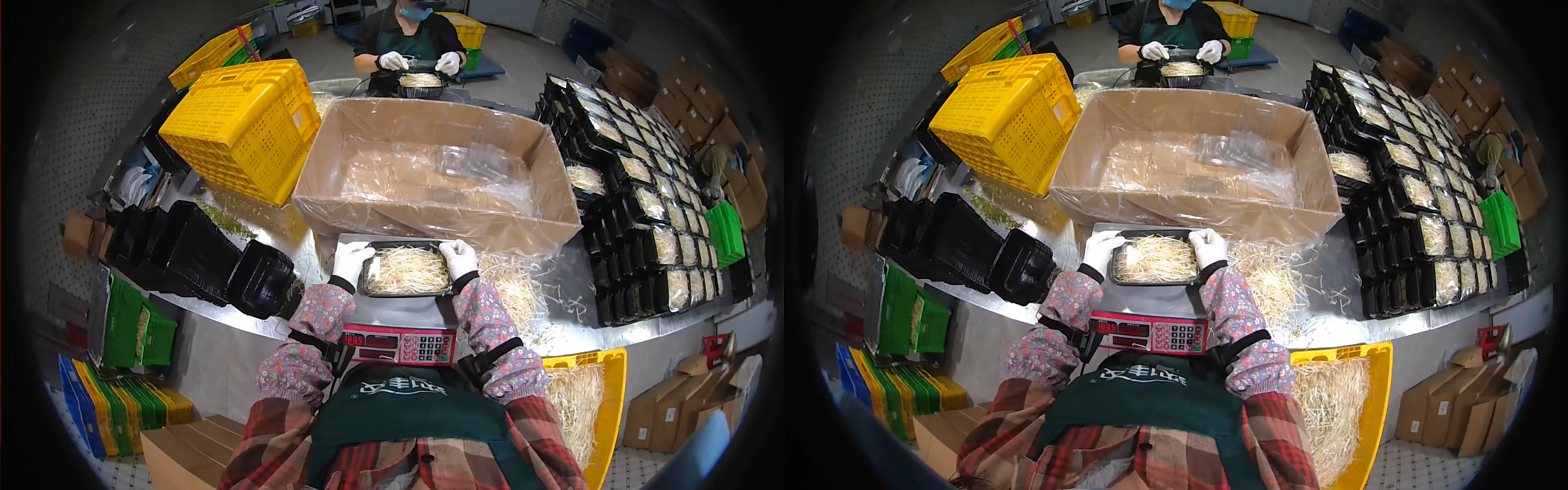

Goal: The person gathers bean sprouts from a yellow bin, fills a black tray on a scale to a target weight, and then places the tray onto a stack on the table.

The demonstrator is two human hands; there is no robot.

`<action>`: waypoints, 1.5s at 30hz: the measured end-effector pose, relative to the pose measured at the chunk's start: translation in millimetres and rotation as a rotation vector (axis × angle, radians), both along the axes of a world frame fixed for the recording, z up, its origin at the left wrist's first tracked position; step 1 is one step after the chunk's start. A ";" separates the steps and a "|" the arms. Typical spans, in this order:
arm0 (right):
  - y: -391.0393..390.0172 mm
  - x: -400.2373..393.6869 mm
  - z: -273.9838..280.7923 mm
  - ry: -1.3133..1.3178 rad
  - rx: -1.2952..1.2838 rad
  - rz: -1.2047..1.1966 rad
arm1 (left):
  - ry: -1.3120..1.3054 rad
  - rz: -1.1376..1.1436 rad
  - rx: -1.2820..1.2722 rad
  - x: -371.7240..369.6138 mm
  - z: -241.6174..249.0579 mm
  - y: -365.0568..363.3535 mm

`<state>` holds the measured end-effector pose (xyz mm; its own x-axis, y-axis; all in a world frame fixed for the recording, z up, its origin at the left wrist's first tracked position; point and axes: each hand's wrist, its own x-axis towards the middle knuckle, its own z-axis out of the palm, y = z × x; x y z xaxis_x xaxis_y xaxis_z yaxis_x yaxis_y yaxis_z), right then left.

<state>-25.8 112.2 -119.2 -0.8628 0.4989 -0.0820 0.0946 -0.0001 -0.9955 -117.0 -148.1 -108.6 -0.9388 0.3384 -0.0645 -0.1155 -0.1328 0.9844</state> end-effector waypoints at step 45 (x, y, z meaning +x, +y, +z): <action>36.8 35.0 81.9 -0.101 0.258 0.526 | -0.647 -0.386 -0.019 105.3 47.9 7.2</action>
<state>9.2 148.9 -37.3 -0.9937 0.0209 -0.1098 0.1108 0.3131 -0.9432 -11.6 -140.9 -60.6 -0.5268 0.6289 -0.5718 -0.7063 0.0503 0.7061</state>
